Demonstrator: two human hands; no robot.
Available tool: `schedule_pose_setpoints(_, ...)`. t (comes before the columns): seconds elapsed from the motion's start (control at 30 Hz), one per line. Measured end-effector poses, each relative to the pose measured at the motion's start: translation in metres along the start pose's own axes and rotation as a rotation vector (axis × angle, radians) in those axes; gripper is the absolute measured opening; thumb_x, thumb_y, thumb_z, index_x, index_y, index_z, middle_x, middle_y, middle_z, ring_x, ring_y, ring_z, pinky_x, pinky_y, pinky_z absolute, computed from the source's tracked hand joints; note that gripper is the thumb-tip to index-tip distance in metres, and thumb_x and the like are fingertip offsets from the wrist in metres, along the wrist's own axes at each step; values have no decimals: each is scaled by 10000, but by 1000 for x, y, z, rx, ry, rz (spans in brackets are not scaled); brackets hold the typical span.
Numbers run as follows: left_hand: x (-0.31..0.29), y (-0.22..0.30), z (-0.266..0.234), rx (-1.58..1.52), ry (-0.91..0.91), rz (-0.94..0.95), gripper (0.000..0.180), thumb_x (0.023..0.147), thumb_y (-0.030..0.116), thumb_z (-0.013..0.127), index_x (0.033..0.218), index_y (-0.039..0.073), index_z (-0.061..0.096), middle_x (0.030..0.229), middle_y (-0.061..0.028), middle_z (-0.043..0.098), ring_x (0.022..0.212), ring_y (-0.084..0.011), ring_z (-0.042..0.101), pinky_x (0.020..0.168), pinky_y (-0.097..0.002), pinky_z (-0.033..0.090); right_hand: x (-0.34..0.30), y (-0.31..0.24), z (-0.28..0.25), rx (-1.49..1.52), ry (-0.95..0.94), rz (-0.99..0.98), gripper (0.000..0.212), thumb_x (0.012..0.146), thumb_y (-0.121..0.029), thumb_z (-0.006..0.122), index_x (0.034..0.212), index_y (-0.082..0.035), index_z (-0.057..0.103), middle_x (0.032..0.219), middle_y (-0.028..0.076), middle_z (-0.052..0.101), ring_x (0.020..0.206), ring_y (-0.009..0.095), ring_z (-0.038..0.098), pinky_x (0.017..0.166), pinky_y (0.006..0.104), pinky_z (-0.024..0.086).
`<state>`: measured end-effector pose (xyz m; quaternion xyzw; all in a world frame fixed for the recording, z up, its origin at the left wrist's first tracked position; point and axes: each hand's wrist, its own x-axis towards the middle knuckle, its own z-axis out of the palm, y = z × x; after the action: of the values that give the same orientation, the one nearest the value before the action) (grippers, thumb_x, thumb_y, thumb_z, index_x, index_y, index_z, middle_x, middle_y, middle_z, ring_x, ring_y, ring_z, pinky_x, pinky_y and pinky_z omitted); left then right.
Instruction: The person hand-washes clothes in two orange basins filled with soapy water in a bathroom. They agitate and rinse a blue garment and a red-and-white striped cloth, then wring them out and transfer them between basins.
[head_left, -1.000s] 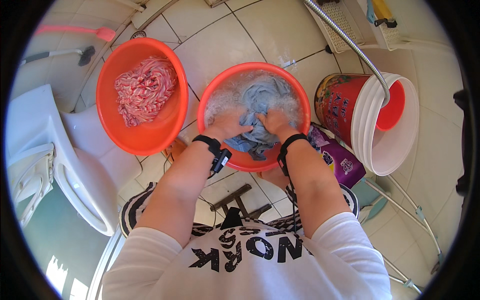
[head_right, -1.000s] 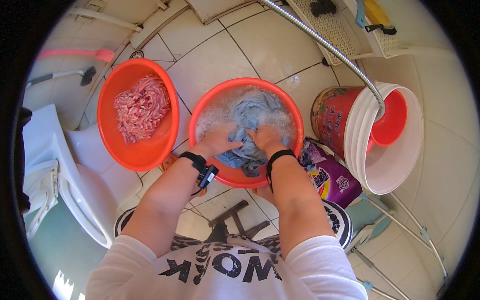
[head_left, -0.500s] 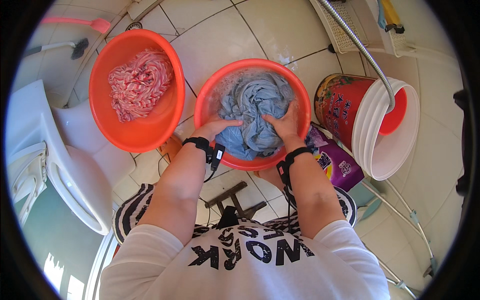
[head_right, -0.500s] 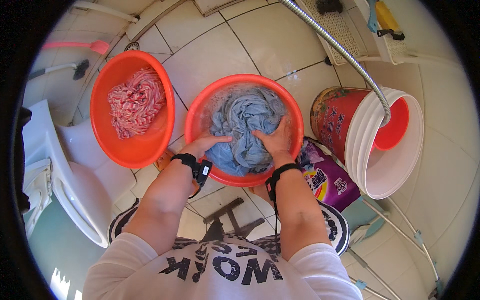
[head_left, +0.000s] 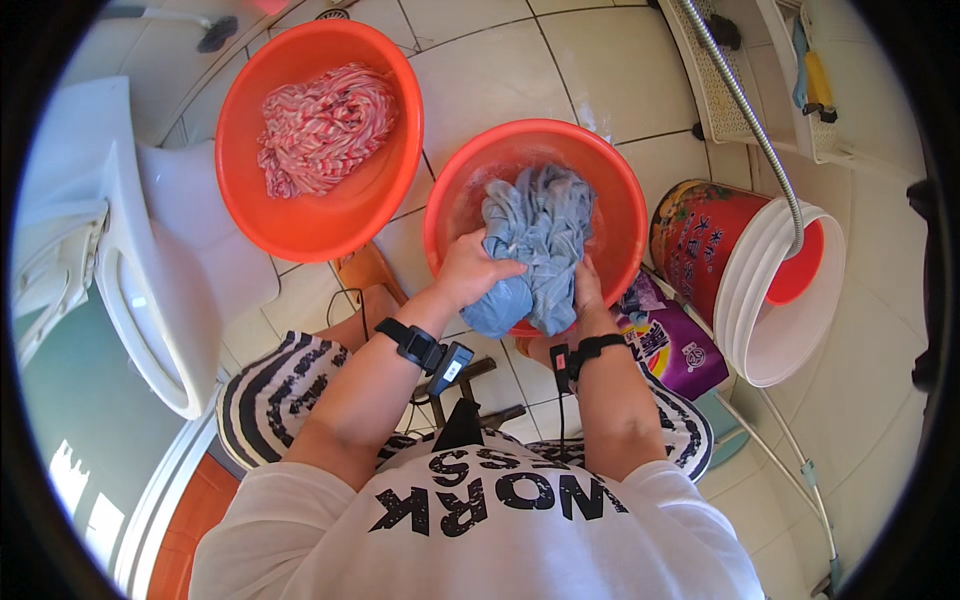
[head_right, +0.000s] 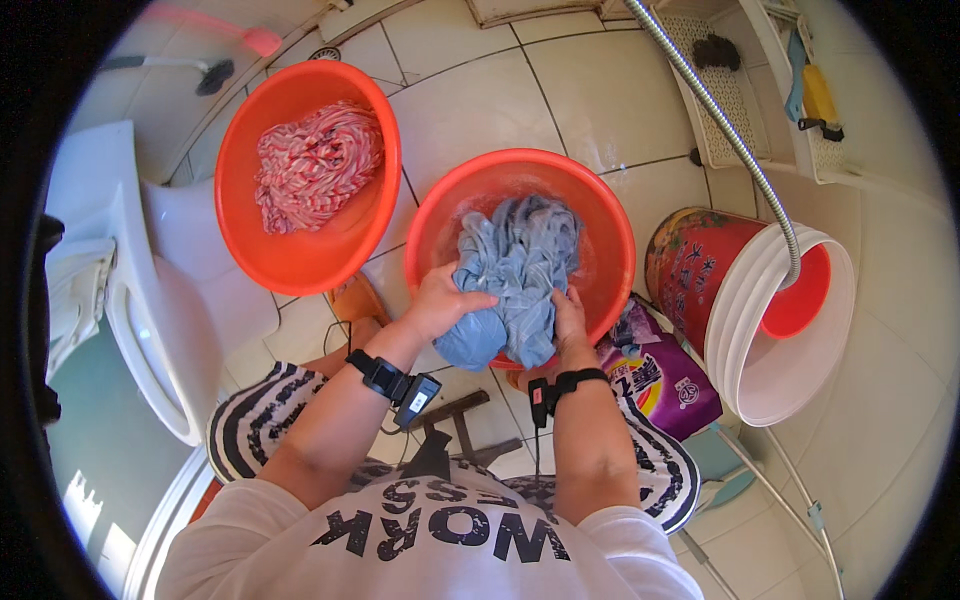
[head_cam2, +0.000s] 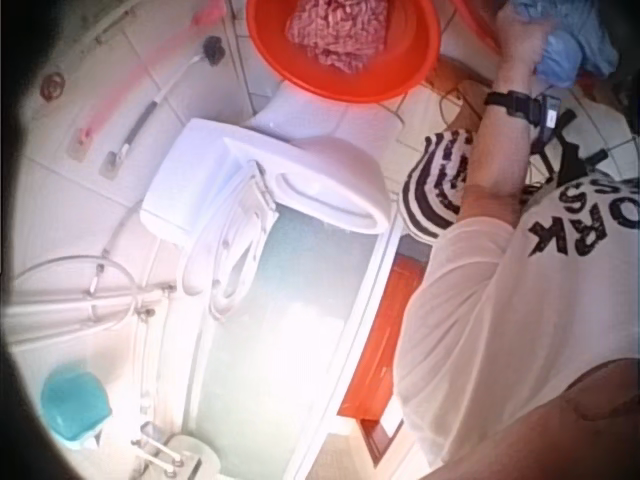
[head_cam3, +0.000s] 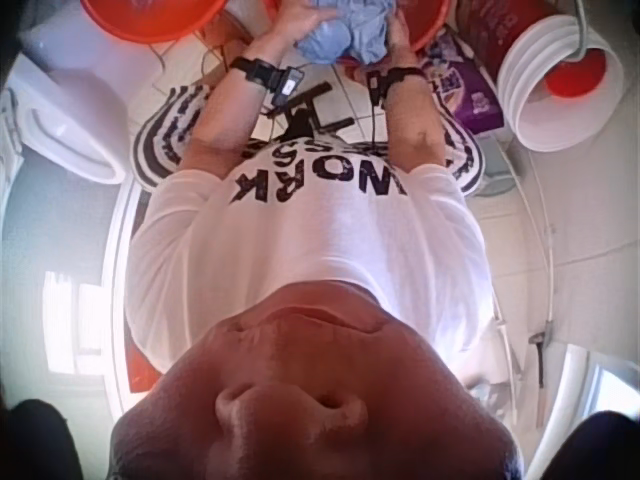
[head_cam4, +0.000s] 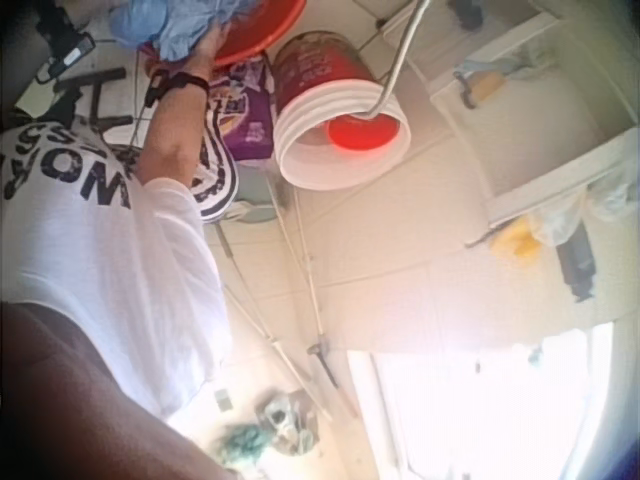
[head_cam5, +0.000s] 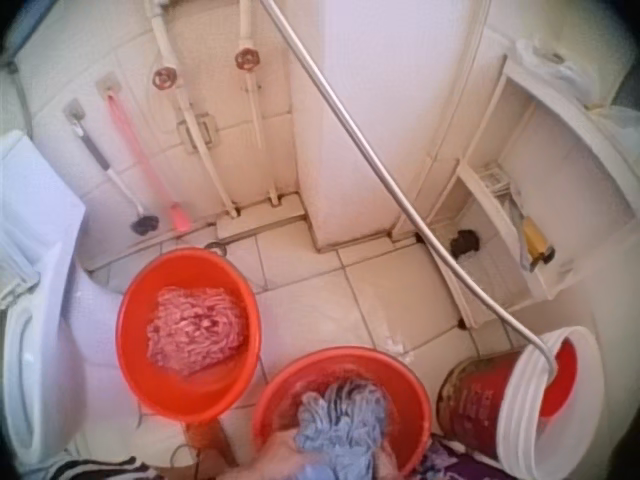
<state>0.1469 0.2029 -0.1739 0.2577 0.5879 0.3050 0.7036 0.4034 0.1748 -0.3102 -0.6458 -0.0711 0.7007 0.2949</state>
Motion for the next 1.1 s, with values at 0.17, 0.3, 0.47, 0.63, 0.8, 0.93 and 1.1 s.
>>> schedule_pose_setpoints(0.17,-54,41,26,376,42,171,450,705,110,819,1120,26,666,994,-107,735,899,-221,703,838,-347,532,-42,2,12,390,-244,79,439,996,-299,533,1385,-96,522,1263,132,641,1095,295,654,1004,439,512)
schedule_pose_setpoints(0.3,-130,51,32,536,102,430,431,661,262,803,1016,71,651,956,-194,690,885,-416,658,751,-454,528,-87,-9,7,429,-346,33,440,997,-301,528,1385,-95,522,1265,133,640,1098,296,652,1006,440,511)
schedule_pose_setpoints(0.47,-192,63,39,421,110,719,323,664,225,762,877,63,581,843,-169,652,822,-423,637,690,-495,504,-139,-39,-6,311,-258,-146,441,999,-304,523,1386,-93,521,1268,134,638,1102,298,650,1009,440,509)
schedule_pose_setpoints(0.63,-203,55,57,332,88,939,313,663,174,740,896,54,568,872,-145,659,846,-398,650,681,-498,515,-182,-68,-34,193,-148,-287,442,1000,-306,518,1386,-92,520,1271,135,636,1106,299,648,1011,441,507)
schedule_pose_setpoints(0.8,-209,51,54,229,38,1059,330,653,144,743,930,44,596,894,-133,670,870,-377,662,694,-476,526,-222,-77,-51,104,-48,-366,443,1002,-308,512,1387,-90,520,1275,137,635,1110,300,645,1014,442,505)
schedule_pose_setpoints(0.93,-207,57,61,203,43,1117,379,643,146,758,977,38,617,908,-126,673,863,-365,671,697,-464,540,-233,-88,-57,68,-21,-397,444,1003,-310,508,1387,-89,519,1277,138,633,1114,301,644,1016,442,504)
schedule_pose_setpoints(1.1,-198,48,68,211,63,1113,382,647,157,759,983,39,618,911,-129,675,865,-365,672,699,-465,542,-233,-87,-72,53,0,-401,445,1004,-313,502,1388,-87,519,1280,139,632,1118,302,641,1018,443,502)
